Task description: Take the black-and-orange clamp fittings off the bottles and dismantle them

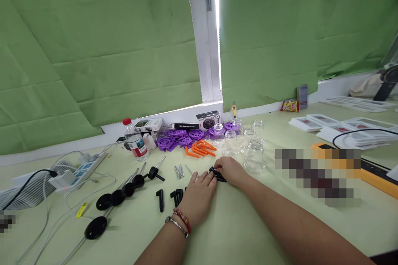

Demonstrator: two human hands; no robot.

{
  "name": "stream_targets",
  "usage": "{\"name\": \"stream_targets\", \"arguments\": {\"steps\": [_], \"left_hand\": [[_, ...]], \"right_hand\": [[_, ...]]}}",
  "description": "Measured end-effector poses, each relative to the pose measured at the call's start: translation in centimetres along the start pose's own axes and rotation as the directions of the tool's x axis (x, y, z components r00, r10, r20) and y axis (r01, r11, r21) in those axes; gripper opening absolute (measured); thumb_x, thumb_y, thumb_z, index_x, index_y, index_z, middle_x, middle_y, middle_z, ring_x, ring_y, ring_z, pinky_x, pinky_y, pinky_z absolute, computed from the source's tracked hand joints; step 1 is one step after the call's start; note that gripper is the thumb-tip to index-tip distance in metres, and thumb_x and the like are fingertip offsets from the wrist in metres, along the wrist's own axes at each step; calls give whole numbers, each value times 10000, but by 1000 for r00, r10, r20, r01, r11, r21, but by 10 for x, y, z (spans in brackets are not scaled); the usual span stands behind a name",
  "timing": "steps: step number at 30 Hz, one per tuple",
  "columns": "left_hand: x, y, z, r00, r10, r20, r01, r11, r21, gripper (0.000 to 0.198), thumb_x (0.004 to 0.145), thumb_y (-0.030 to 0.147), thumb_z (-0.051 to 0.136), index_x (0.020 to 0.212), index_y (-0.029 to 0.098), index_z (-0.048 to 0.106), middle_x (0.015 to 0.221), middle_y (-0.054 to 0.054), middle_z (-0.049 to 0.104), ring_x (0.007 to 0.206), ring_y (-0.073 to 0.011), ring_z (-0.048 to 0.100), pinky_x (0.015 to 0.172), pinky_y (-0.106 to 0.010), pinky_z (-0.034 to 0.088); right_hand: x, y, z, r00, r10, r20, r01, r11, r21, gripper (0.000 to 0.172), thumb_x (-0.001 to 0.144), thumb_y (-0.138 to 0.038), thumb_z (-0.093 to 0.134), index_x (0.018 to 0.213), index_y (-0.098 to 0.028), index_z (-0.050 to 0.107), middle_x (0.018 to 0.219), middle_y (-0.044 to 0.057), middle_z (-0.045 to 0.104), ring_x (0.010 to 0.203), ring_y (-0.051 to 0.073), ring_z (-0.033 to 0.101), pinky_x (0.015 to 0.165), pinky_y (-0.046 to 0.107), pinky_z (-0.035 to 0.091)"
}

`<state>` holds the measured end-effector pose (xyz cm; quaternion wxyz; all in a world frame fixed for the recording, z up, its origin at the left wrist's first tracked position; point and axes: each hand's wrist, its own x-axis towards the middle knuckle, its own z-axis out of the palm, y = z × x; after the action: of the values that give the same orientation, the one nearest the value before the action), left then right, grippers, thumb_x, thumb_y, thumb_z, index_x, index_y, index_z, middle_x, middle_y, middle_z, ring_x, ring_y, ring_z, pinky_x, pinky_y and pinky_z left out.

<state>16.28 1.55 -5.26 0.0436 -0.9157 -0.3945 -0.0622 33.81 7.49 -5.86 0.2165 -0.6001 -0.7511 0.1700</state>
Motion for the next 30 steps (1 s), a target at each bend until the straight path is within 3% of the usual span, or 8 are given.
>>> {"name": "stream_targets", "arguments": {"steps": [5,11,14,19,24,30], "left_hand": [[-2,6,-13,1000,11,1,-11,999,-36,394,900,126,315,1270,171,442,1253,-108,536,1113,-225,502,992,-423,341],[-4,7,-19,1000,-16,14,16,999,-30,248,898,116,329,968,193,554,968,-59,572,861,-189,525,810,-342,425],[-5,6,-18,999,-33,25,35,998,-48,242,860,70,363,975,197,534,954,-47,565,852,-187,517,784,-332,424],[-7,8,-20,999,-39,-1,39,995,-93,363,798,10,396,1096,199,478,1035,-50,569,968,-202,491,883,-358,385],[-9,7,-23,999,-30,31,34,991,-132,359,784,-8,375,1050,203,488,1017,-44,585,952,-192,504,890,-351,376],[-10,7,-25,998,-51,43,58,985,-163,267,798,27,376,968,188,502,940,-50,586,869,-199,513,825,-355,395]], "right_hand": [[-1,0,-1,1000,-5,-16,5,1000,-14,160,744,-150,557,782,-204,703,790,37,677,726,145,575,582,220,317],[2,3,1,1000,-18,-24,17,1000,-24,137,733,-129,554,714,-188,676,776,31,660,708,131,545,571,217,296],[4,4,3,1000,-18,-11,17,999,-27,138,731,-115,551,683,-179,663,728,25,646,667,119,532,556,215,283],[6,6,4,1000,-18,-7,18,999,-31,125,744,-129,554,713,-181,664,745,27,641,678,123,531,555,216,280],[5,5,3,999,-32,-6,32,999,-27,138,754,-134,556,775,-189,681,813,38,643,747,136,544,596,214,302],[3,3,1,999,-49,-8,49,999,-15,141,746,-108,538,686,-169,651,791,37,628,723,128,530,605,213,305]]}}
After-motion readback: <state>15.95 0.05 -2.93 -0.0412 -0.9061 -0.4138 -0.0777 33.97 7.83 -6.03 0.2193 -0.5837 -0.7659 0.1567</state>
